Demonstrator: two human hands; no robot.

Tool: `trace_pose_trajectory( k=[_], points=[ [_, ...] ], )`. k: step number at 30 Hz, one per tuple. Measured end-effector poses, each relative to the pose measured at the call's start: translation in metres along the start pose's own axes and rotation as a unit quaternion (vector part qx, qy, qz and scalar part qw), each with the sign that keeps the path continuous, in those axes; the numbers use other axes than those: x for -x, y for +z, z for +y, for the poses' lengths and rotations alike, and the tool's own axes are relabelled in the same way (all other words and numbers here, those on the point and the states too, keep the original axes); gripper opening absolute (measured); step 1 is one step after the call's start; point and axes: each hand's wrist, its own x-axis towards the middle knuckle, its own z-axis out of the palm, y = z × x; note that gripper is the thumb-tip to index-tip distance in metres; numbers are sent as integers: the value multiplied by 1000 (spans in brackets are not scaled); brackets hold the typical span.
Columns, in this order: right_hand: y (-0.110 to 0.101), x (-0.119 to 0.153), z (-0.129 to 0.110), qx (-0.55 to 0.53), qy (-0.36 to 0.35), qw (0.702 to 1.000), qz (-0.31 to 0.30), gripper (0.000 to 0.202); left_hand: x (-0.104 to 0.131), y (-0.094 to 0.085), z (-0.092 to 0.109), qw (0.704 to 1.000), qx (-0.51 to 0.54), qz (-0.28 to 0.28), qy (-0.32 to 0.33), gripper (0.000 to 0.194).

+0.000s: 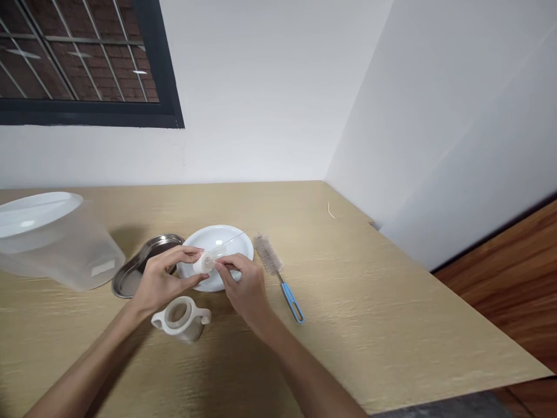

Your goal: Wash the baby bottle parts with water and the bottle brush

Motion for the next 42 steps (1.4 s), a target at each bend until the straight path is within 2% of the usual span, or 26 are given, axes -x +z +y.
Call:
trace_pose_trajectory(
  k=[9,14,23,36,42],
  points=[
    [5,4,-1,29,-50,998,-4,15,-2,7,5,1000,20,23,-5,22],
    [4,4,-3,46,-86,995,24,14,-4,9,7,999,26,28,-24,27],
    [0,1,-2,78,-113,990,-32,17,-1,8,1,999,20,8,-26,27],
    [1,3,1,124,-100,986,-39,22,0,11,5,999,36,5,-5,28],
    [-4,0,-3,117,-108,987,19,18,-1,8,-1,999,-11,6,-36,32]
  ],
)
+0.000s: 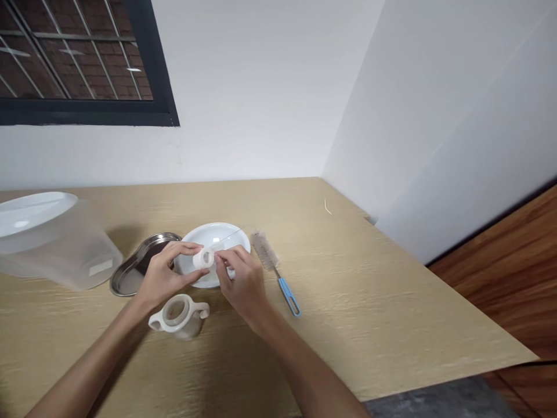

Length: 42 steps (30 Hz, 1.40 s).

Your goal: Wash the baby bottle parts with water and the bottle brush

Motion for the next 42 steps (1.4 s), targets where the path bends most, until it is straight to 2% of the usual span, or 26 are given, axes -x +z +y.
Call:
trace_pose_trajectory(
  k=[5,8,12,19,24,29,37,42],
  points=[
    [-5,-3,0,12,41,998,54,17,1,-7,-4,997,-41,-6,-58,38],
    [-7,-2,3,19,79,993,83,34,1,-9,-6,995,-54,1,-87,42],
    [-8,-1,6,40,96,991,78,47,2,-9,-10,992,-53,6,-111,46],
    [-6,-2,2,37,72,992,95,37,1,-9,-22,987,-78,-1,-141,49],
    [-8,-3,0,24,64,993,98,34,2,-12,-29,979,-141,-43,-143,38],
    [-10,-3,-3,15,45,994,103,33,3,-9,-32,969,-181,-72,-153,35],
    [-11,-3,-4,-4,0,993,115,28,2,-1,-36,962,-174,-103,-182,33],
    [-11,-3,-3,-2,-6,994,113,28,4,-2,-36,966,-169,-100,-168,36]
  ],
)
